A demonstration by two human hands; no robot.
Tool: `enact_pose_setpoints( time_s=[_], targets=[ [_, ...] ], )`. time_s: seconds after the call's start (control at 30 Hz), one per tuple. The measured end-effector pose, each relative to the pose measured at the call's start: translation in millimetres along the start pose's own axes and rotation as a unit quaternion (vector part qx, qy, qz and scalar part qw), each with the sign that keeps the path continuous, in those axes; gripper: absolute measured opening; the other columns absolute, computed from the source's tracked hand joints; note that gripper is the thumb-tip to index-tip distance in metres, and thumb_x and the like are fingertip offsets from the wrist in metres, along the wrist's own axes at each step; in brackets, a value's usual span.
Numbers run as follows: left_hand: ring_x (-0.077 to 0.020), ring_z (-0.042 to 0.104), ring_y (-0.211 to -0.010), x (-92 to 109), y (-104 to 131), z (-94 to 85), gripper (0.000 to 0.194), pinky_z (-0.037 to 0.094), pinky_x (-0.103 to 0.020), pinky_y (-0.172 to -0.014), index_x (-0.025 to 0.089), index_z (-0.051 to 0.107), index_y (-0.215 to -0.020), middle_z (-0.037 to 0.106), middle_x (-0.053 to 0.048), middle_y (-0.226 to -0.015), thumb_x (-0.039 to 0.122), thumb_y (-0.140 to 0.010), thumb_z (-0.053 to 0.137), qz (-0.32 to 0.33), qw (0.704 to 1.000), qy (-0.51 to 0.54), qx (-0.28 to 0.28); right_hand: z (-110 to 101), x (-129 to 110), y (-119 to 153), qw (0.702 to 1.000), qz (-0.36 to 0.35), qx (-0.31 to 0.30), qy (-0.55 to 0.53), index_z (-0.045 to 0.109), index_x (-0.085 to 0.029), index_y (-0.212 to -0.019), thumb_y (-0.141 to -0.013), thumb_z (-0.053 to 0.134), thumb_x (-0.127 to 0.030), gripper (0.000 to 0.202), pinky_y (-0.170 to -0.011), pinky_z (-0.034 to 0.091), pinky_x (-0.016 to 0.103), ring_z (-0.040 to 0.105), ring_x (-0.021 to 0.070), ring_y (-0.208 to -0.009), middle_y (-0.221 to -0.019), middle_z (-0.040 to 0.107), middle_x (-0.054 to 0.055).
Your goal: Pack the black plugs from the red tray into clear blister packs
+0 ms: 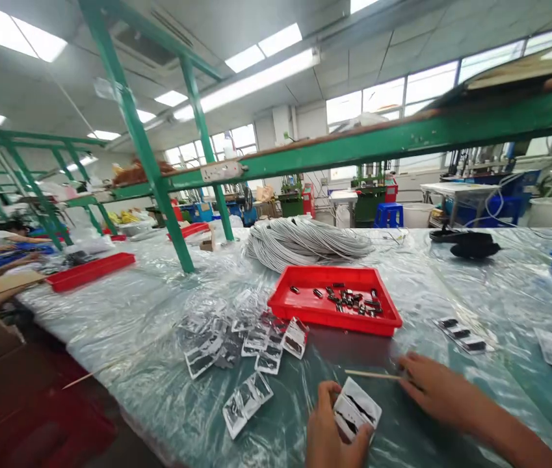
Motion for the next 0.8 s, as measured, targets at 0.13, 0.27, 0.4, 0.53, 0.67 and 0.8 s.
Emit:
enact_pose_setpoints(
  time_s=[0.13,0.27,0.4,0.53,0.67,0.8],
  targets=[
    [-0.0233,0.063,-0.074,20.7,-37.9,-9.4,0.031,0.043,-0.032,-0.069,0.02,0.057,-0.105,0.069,-0.007,-0.082,0.043,-0.086,0.049,0.069,0.995,0.003,0.066,4.2,-21.7,-16.1,0.99,-0.096,0.104,0.028,0.067,-0.024,-0.114,-0.093,0.043,-0.036,0.034,-0.09,0.053,0.037,0.063,0.0266,-0.107,-0.118,0.066,0.012],
    [-0.0252,0.062,-0.088,62.0,-93.5,-18.4,0.032,0.043,-0.034,-0.082,0.018,0.062,-0.096,0.069,-0.01,-0.092,0.046,-0.086,0.05,0.098,0.989,0.065,0.095,-5.0,-74.0,-60.4,0.968,-0.157,0.183,0.069,0.059,-0.019,-0.132,-0.097,0.038,-0.035,0.044,-0.098,0.05,0.041,0.057,0.0278,-0.119,-0.132,0.059,0.013],
    [-0.0254,0.062,-0.088,79.2,-146.3,-21.8,0.043,0.047,-0.032,-0.079,0.014,0.065,-0.092,0.068,-0.011,-0.092,0.053,-0.075,0.061,0.09,0.973,0.197,0.08,-4.8,-97.5,-112.2,0.962,-0.132,0.207,0.117,0.062,-0.008,-0.127,-0.094,0.035,-0.027,0.047,-0.097,0.047,0.051,0.059,0.0342,-0.115,-0.125,0.062,0.019],
    [-0.0221,0.061,-0.078,61.1,-174.4,-22.2,0.042,0.048,-0.029,-0.071,0.015,0.066,-0.08,0.067,-0.006,-0.077,0.057,-0.07,0.068,0.105,0.957,0.257,0.079,15.2,-96.3,-142.4,0.976,-0.109,0.185,0.027,0.066,-0.009,-0.122,-0.094,0.034,-0.027,0.046,-0.093,0.049,0.044,0.063,0.0319,-0.107,-0.12,0.066,0.02],
    [-0.0196,0.061,-0.074,36.8,-180.4,-29.8,0.039,0.047,-0.027,-0.068,0.016,0.067,-0.08,0.067,-0.003,-0.075,0.053,-0.069,0.074,0.103,0.946,0.303,0.051,31.6,-92.0,-150.8,0.974,-0.112,0.125,-0.152,0.072,-0.018,-0.108,-0.096,0.041,-0.036,0.037,-0.075,0.051,0.034,0.068,0.0259,-0.084,-0.097,0.073,0.012],
    [-0.0169,0.059,-0.07,29.4,-180.3,-38.1,0.037,0.045,-0.025,-0.065,0.015,0.068,-0.081,0.066,-0.002,-0.074,0.051,-0.073,0.073,0.1,0.953,0.287,-0.009,31.4,-78.2,-158.1,0.957,-0.097,0.078,-0.263,0.073,-0.019,-0.076,-0.087,0.059,-0.044,0.031,-0.058,0.043,0.027,0.062,0.0205,-0.065,-0.069,0.068,0.004]
  ],
)
Point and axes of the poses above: each hand's wrist, its own y-axis away from the middle knuckle, its own z-axis out of the palm, x = y × z, the point moved 1 cm from there along -y, towards the middle knuckle
